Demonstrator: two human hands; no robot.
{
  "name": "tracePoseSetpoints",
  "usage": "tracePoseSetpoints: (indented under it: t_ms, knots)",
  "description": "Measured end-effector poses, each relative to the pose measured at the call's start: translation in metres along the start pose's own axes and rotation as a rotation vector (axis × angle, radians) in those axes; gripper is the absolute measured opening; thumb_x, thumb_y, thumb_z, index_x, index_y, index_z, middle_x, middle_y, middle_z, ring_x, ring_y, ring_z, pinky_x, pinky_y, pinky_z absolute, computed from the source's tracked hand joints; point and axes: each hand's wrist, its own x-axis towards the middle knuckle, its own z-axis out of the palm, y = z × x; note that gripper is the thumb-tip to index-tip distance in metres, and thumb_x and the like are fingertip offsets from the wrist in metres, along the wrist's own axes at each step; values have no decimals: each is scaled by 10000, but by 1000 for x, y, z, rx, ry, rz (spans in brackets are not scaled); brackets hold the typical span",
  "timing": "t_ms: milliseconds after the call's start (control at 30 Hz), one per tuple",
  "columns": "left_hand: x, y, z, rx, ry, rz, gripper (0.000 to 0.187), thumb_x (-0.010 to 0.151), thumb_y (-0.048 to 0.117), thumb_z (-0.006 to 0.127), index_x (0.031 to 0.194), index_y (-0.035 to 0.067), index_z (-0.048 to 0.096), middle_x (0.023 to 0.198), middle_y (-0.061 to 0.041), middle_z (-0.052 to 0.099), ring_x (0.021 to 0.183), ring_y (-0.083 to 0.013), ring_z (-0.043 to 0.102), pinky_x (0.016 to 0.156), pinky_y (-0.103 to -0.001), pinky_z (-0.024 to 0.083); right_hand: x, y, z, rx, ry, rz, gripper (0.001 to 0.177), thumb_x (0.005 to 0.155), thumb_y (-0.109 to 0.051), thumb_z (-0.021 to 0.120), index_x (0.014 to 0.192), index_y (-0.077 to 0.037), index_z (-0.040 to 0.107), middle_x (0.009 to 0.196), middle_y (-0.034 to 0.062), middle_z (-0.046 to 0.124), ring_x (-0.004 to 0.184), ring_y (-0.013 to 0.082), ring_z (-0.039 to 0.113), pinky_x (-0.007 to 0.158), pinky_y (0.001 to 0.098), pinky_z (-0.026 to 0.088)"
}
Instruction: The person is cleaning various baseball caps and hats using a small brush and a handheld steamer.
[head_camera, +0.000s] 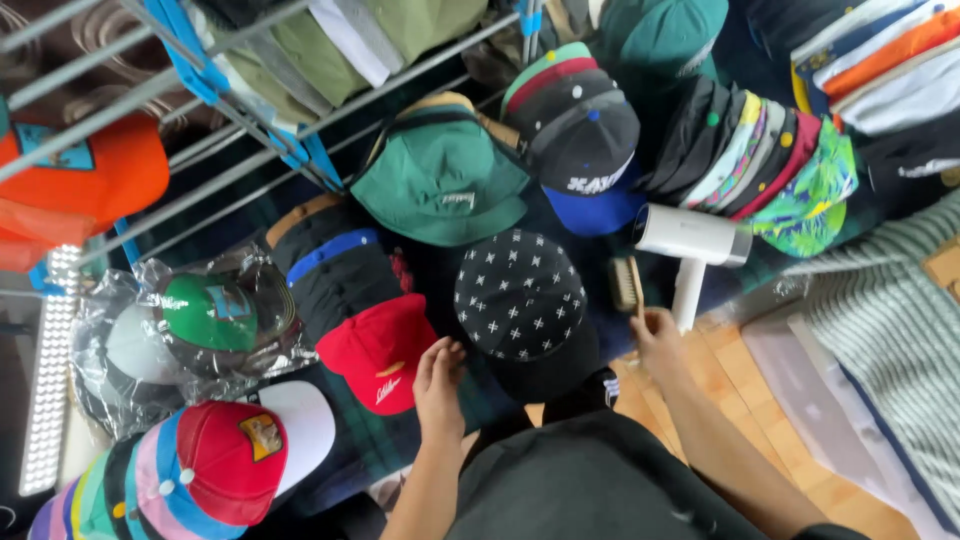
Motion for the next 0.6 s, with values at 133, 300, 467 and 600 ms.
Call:
tracePoseSetpoints:
  t_ms: [133,300,467,600]
  knots:
    - [-58,73,59,258,104,188,248,1017,142,512,1173,84,695,1164,-56,728,1111,-179,679,983,-298,526,26,9,-7,-381,-124,-4,419,1015,-465,515,1212,-163,729,1119,57,784,1029,271,718,855,421,531]
    - [-55,75,114,682,-45,957,216,966,93,637,1168,87,715,1158,-69,717,1131,-258,664,1026,-386,510,66,-10,-42,-595,-192,-95,483,1006,-648,485,1241,-305,730,1019,74,819,1116,360,718,1011,483,532]
    - [-40,60,160,1221,96,1261,384,968,325,626,1320,173,664,1393,-75,599,1317,-347,530,1115,-522,367,131,27,-78,-546,-50,-86,544,970,-727,566,1186,-262,752,1110,59,788,1133,348,707,942,475,551]
    - [-37,54,164,1450,185,1237,413,977,439,596,1339,251,663,1469,-55,574,1351,-365,521,1093,-562,352,121,16,-94,-571,-75,-96,639,877,-783,637,926,-149,703,914,116,778,1009,393,731,852,471,570]
